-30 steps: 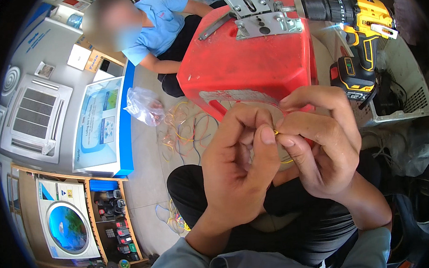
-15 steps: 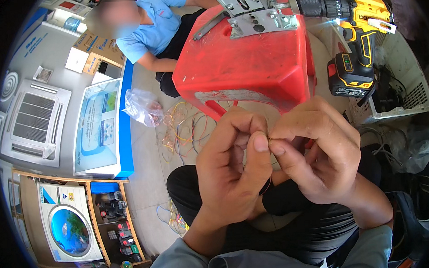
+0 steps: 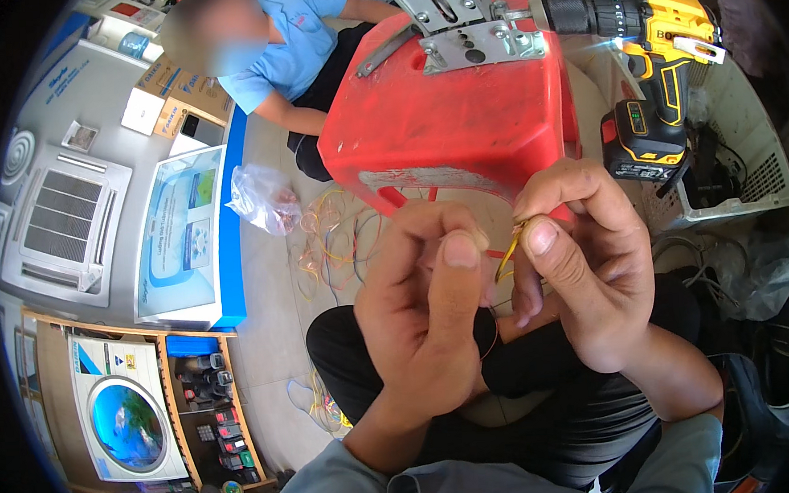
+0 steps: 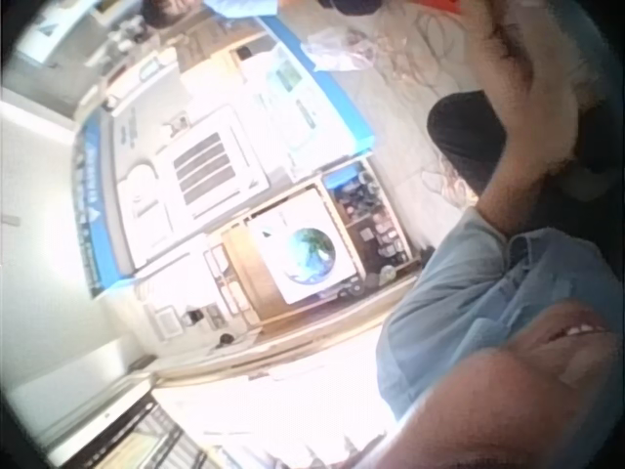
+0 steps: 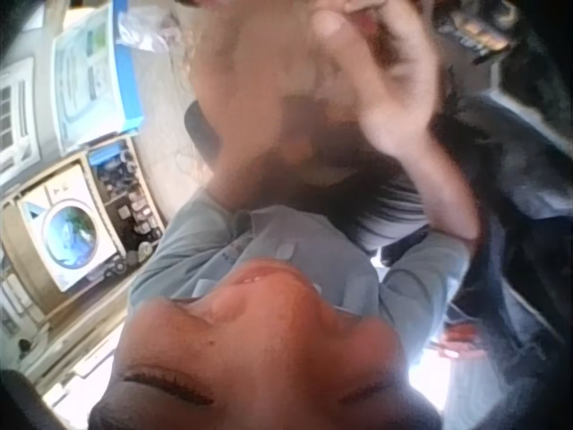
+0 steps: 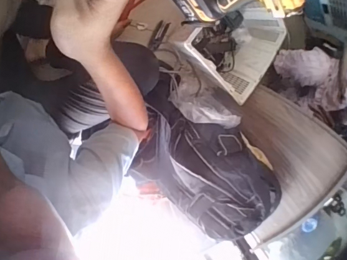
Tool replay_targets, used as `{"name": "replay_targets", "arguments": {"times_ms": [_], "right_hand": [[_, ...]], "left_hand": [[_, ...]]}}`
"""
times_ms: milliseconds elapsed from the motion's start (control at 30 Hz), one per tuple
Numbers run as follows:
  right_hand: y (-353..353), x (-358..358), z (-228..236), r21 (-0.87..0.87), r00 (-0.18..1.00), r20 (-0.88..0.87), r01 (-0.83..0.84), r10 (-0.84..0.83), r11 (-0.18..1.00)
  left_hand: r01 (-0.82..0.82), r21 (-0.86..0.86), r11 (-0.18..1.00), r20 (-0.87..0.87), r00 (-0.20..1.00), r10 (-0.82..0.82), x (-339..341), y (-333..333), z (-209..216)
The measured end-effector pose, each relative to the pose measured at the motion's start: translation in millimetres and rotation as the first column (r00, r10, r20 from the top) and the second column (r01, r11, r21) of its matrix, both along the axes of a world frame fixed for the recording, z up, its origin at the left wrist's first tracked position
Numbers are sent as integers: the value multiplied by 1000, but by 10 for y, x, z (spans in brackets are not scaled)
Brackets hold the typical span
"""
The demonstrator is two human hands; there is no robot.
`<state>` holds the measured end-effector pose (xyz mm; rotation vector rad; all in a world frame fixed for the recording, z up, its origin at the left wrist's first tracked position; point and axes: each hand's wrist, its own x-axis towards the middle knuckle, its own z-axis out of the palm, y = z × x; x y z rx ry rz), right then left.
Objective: The person sits on the floor and assembles a wire harness by stripping insulation from colored wires, twisting them, and inserting them into a metal bracket mounted on a red stool. They use a cordless drill to secure the bracket and handle multiple wire colors.
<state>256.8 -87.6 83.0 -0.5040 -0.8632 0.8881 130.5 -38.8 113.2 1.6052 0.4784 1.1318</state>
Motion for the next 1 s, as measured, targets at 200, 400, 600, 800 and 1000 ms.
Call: {"name": "replay_targets", "arguments": {"times_ms": [200,400,600,800,1000], "right_hand": [[-43,72,39,-7,994,105,-4,5,1000],[-35,88,9,-7,993,114,-8,9,1000],[-27,89,14,-3,985,172,6,-5,1000],[-24,132,-5,33,960,278,16,-25,999],[-54,-37,7,58,999,47,-24,22,998]], "left_hand": [[-127,524,842,-3,989,151,-31,185,-4],[-117,708,696,-70,970,234,-72,238,82],[-137,684,716,-73,964,254,-82,209,73],[-50,789,613,-180,935,307,-106,190,119],[-27,780,625,-177,949,262,-3,100,-2]]}}
